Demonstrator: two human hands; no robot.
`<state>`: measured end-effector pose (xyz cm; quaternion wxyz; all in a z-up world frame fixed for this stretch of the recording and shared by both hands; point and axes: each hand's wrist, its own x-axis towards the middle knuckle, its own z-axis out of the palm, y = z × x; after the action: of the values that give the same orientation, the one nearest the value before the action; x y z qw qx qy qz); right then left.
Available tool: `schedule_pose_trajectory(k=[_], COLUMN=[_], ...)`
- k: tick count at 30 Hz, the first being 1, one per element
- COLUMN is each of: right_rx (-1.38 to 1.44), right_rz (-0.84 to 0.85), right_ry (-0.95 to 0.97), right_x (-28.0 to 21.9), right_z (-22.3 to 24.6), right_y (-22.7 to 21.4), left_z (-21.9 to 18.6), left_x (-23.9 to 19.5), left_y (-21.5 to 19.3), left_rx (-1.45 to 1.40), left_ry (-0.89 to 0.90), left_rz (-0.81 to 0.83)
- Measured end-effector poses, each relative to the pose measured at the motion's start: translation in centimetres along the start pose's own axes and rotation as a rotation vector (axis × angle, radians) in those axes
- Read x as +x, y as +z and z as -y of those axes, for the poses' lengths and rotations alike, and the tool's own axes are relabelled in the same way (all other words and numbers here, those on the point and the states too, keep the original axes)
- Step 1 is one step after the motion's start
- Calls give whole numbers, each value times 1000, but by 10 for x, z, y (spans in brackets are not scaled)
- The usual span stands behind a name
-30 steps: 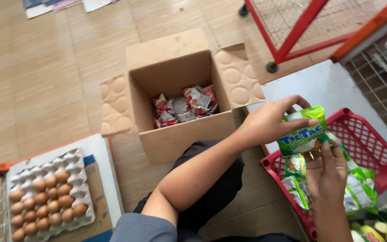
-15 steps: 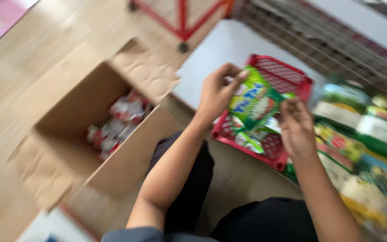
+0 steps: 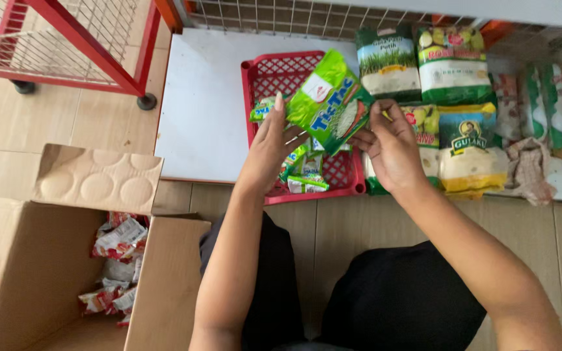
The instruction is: The person sits on the floor and transfers snack packets from a cardboard box into a red basket, then arranges them on a metal shelf. They handle multiple snack brands and organize them by type.
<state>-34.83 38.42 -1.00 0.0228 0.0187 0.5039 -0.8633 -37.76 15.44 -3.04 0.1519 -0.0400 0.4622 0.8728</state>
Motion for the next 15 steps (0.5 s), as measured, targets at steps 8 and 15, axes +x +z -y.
schedule_pose_trajectory(k=[8, 15], right_rx=[-125, -469], right_rz=[72, 304], right_ry=[60, -81], right_x=[-3, 19], right_z=[14, 4], right_y=[32, 65], left_z=[-10, -36], left_x=[-21, -43], left_y=[5, -23], left_rx=[24, 102], left_ry=[216, 331], left_rz=[1, -132])
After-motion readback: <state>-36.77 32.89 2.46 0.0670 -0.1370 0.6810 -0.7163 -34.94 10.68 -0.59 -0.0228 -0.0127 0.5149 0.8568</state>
